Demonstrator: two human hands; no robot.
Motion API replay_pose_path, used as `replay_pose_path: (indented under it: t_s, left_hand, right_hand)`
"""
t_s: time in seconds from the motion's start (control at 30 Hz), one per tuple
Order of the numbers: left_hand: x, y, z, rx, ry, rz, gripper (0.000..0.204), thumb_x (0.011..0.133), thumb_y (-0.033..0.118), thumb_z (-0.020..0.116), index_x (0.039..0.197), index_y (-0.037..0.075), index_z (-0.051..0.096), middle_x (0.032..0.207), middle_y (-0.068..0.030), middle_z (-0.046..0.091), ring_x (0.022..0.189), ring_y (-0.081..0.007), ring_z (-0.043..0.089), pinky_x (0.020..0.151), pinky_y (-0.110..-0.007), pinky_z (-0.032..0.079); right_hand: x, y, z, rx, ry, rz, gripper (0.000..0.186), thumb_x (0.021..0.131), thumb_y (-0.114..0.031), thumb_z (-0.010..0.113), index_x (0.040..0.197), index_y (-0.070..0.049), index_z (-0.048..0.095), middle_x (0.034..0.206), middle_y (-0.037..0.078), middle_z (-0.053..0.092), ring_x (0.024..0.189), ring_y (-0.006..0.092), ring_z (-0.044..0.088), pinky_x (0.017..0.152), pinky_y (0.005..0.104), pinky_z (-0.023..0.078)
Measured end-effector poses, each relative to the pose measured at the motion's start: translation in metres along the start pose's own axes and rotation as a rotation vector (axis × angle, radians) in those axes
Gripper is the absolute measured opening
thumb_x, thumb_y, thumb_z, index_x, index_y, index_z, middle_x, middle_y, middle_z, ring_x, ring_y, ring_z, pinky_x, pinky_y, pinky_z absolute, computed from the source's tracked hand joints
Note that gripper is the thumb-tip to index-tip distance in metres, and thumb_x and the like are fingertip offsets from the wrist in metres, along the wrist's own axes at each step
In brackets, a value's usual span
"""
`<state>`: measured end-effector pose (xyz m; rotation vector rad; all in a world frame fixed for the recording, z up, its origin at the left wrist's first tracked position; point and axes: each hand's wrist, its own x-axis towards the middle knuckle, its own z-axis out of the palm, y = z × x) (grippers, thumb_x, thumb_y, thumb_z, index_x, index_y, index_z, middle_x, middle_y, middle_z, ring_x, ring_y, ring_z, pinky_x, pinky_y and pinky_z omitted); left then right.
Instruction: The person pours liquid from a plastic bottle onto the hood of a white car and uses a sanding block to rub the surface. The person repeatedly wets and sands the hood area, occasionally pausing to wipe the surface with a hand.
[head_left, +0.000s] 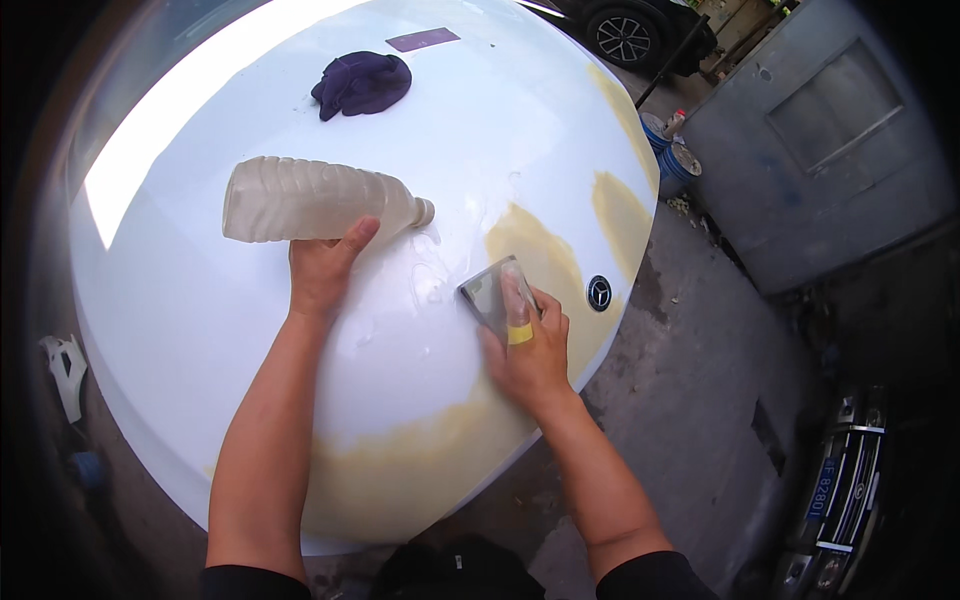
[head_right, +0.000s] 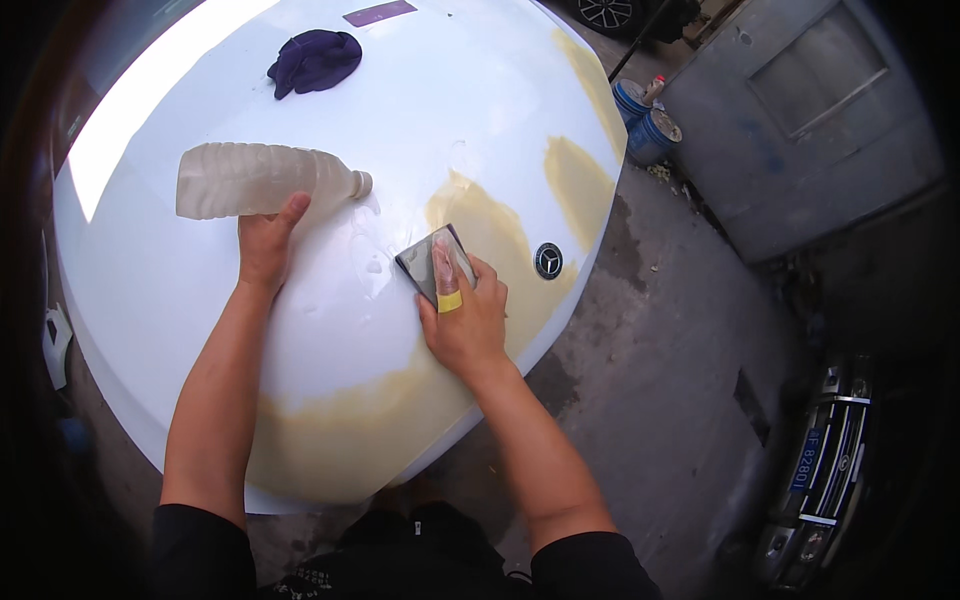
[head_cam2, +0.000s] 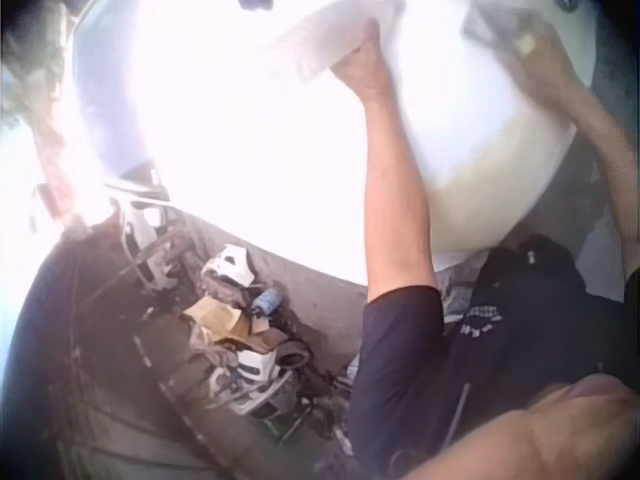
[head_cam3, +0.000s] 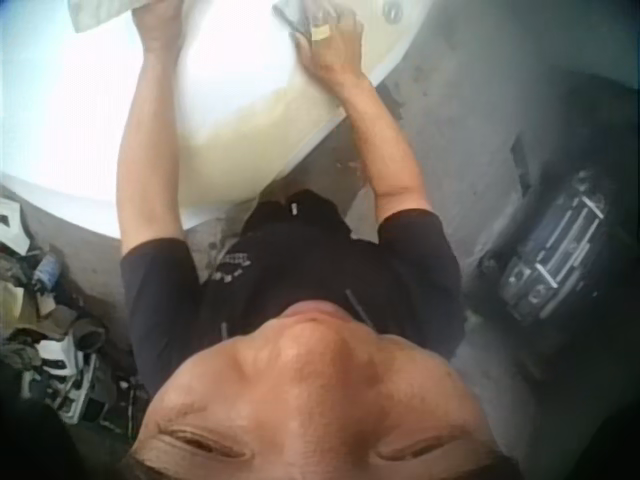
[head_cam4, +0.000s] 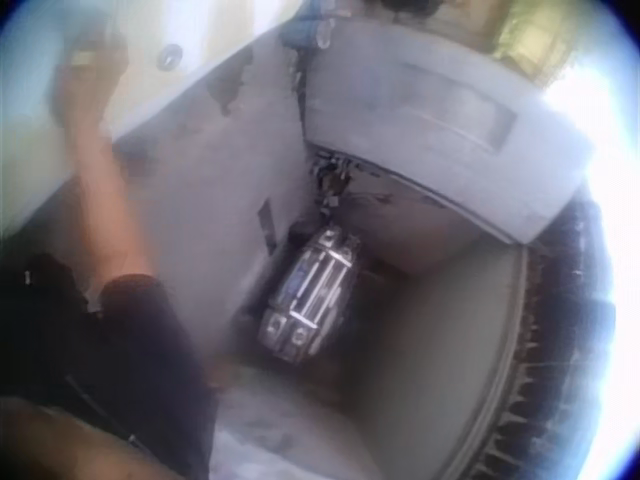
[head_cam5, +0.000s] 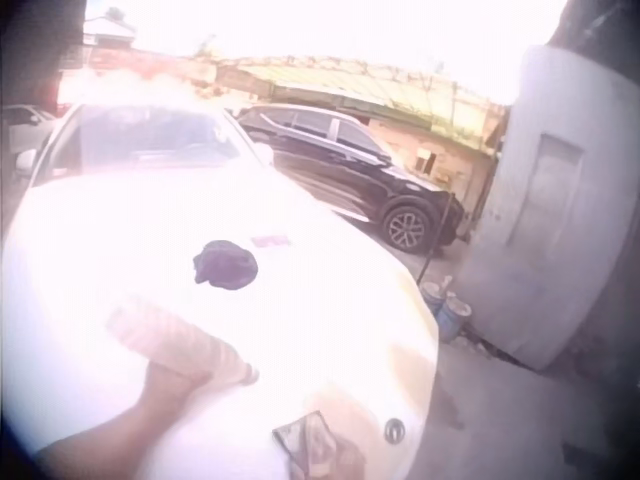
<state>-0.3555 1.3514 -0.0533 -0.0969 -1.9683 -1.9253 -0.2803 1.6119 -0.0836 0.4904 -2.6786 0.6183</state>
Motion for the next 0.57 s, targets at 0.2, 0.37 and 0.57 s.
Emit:
replay_pose_path:
  t_s: [0.2, 0.37, 0.57]
  left_hand:
    - [0.001, 0.008, 0.006, 0.012, -0.002, -0.028, 0.055, 0.084, 0.032, 0.080, 0.123, -0.001, 0.058, 0.118, -0.0107, 0.063, 0.110, -0.0212, 0.060, 0.098, -0.034, 0.046]
    - [0.002, 0.000, -0.002, 0.010, 0.033, -0.030, 0.059, 0.083, 0.033, 0.080, 0.125, -0.001, 0.056, 0.121, -0.0112, 0.062, 0.112, -0.0216, 0.059, 0.099, -0.034, 0.045]
    - [0.002, 0.001, 0.002, -0.007, 0.022, -0.034, 0.064, 0.082, 0.036, 0.081, 0.128, -0.001, 0.055, 0.122, -0.0119, 0.061, 0.114, -0.0227, 0.058, 0.101, -0.035, 0.044]
  right_hand:
    - [0.104, 0.015, -0.001, -0.009, -0.068, 0.206, 0.075, 0.085, -0.016, 0.070, 0.150, -0.010, 0.034, 0.136, 0.016, 0.056, 0.118, 0.0410, 0.047, 0.102, 0.0445, 0.038]
    - [-0.032, -0.008, -0.007, 0.049, -0.039, -0.091, 0.086, 0.077, -0.016, 0.078, 0.150, -0.010, 0.035, 0.140, 0.010, 0.054, 0.119, 0.0391, 0.049, 0.097, 0.0508, 0.039]
    - [0.101, 0.026, 0.008, 0.017, -0.118, 0.071, 0.084, 0.084, -0.019, 0.072, 0.154, -0.016, 0.027, 0.138, 0.018, 0.054, 0.122, 0.0385, 0.045, 0.103, 0.0479, 0.036]
